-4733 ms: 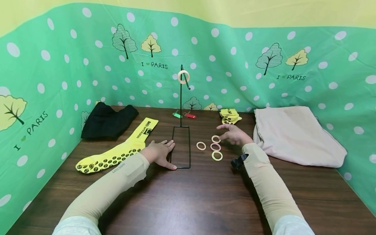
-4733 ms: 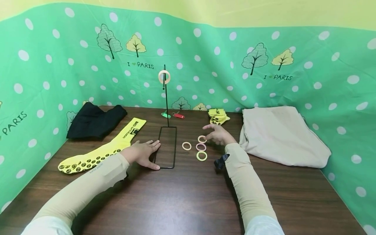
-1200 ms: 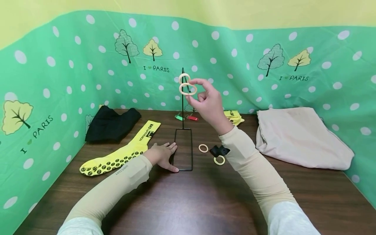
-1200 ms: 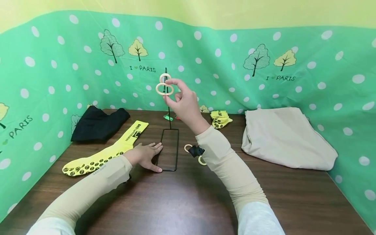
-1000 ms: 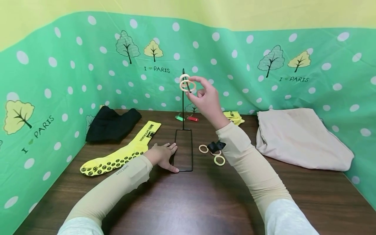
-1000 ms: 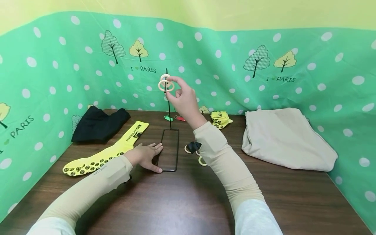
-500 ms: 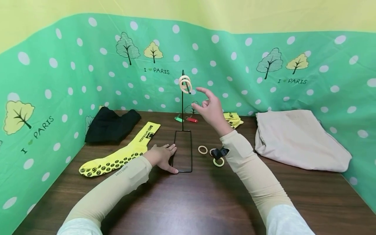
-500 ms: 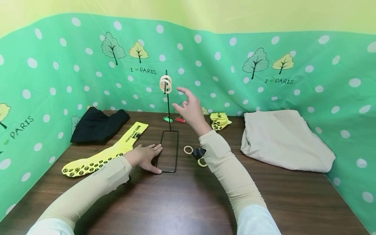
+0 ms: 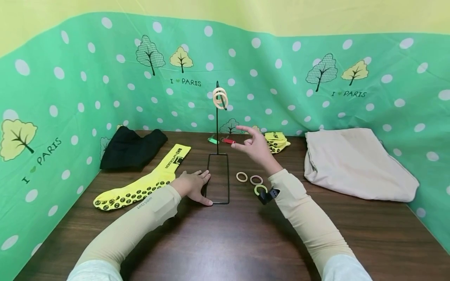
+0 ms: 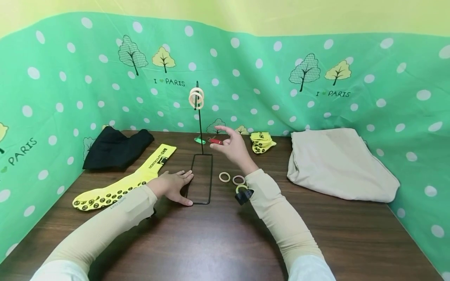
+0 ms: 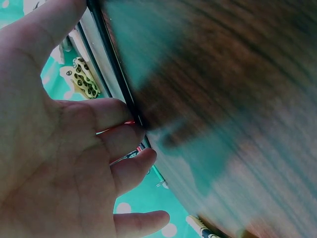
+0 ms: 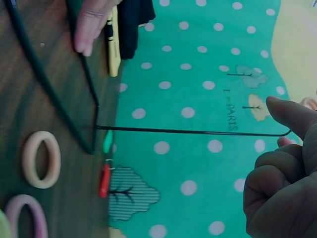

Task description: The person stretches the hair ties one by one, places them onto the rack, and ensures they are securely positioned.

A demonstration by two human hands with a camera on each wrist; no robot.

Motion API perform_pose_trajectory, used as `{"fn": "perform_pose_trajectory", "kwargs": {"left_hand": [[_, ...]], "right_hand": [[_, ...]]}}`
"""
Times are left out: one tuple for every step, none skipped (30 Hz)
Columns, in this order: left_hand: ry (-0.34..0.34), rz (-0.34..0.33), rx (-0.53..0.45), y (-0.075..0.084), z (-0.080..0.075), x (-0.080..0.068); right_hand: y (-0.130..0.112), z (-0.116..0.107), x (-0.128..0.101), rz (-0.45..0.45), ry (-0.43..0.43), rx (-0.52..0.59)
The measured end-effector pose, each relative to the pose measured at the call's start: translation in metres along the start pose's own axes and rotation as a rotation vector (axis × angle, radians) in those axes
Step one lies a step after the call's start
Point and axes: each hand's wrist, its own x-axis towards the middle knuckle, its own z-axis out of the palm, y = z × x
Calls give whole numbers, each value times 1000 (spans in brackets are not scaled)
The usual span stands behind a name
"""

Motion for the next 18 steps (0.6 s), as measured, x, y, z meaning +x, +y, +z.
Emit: {"fn": "perform_pose_trajectory", "kwargs": {"left_hand": [[2, 0, 0, 0, 0, 0], [5, 1, 1, 0, 0, 0], [6, 2, 1, -1, 0, 0], [7, 2, 2, -1, 0, 1], [7, 2, 2, -1, 0, 1], [7, 2, 2, -1, 0, 1], [7, 2, 2, -2, 0, 1], [6, 2, 2, -2, 0, 2], [5, 2, 0, -2, 0, 1], [4, 2, -1, -2, -1, 1], [4, 3, -2, -3, -1, 1], [3, 3, -3, -3, 0, 2], [2, 3, -2, -3, 0, 2], [-1, 2, -2, -3, 0, 2], [-3, 2, -3, -3, 0, 2], [-4, 2, -4, -2, 0, 2], [-6, 2, -5, -2, 0, 2], [-9, 0, -5, -2, 0, 2]], "right_hand": [[4, 0, 0, 7, -4, 2], [8, 0, -1, 14, -9, 8], [10, 0, -1, 23, -13, 14], [13, 0, -2, 35, -20, 17], [16, 0, -3, 51, -27, 23], [18, -1, -4, 68, -38, 27], [21, -1, -4, 85, -49, 29], [20, -2, -6, 107, -64, 35], [23, -2, -7, 129, -76, 38], [26, -3, -8, 147, -88, 40], [29, -3, -9, 166, -100, 37], [32, -3, -10, 183, -107, 28], [36, -3, -11, 199, -116, 21], [40, -3, -12, 219, -125, 16], [47, -2, -11, 230, -130, 7], [51, -2, -12, 237, -137, -11], [55, -1, -13, 246, -147, -25], [59, -1, -13, 257, -159, -27]]}}
